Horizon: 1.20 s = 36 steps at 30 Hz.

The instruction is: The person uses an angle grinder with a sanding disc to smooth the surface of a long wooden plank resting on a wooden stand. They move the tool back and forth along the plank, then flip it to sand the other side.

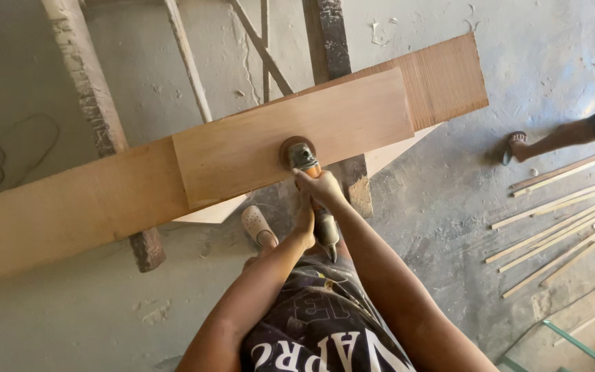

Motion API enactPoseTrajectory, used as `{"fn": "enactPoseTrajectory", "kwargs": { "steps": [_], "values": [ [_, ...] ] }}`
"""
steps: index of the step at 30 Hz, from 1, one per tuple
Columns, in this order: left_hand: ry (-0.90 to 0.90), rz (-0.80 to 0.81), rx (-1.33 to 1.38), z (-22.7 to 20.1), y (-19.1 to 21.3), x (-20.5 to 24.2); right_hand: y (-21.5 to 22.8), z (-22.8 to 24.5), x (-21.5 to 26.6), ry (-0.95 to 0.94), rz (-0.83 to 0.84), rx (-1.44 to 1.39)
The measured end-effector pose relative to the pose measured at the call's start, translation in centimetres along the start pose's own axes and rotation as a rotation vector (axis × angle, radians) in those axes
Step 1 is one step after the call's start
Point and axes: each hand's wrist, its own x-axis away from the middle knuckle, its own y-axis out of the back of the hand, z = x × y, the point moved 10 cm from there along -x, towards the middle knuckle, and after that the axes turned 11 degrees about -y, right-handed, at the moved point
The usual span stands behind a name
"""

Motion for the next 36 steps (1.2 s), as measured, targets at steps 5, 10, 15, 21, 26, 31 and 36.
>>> {"fn": "enactPoseTrajectory", "kwargs": {
  "steps": [5, 10, 15, 21, 26, 31, 36],
  "values": [
    [0.012, 0.054, 0.094, -1.0, -1.0, 0.0, 0.0, 1.6, -0.8, 0.119, -0.088, 0.133],
    [0.021, -0.037, -0.032, -1.2, -1.0, 1.1, 0.9, -0.1, -0.3, 0.024, -0.037, -0.030],
    [0.009, 0.004, 0.057, -4.1, 0.1, 1.7, -2.1, 3.2, 0.7, 0.099, -0.041, 0.037],
    [-0.042, -0.040, 0.085, -6.0, 6.6, 2.5, -9.4, 6.5, 3.8, 0.122, 0.041, 0.122],
    [-0.098, -0.205, 0.146, -6.8, 13.5, 2.7, -14.9, 8.5, 6.0, 0.135, 0.083, 0.253],
    [-0.140, -0.266, 0.258, -7.9, 16.8, 2.7, -19.1, 10.3, 7.5, 0.165, 0.166, 0.338],
    [-0.220, -0.293, 0.357, -9.6, 15.8, 1.5, -19.1, 13.2, 7.0, 0.182, 0.150, 0.498]
  ]
}}
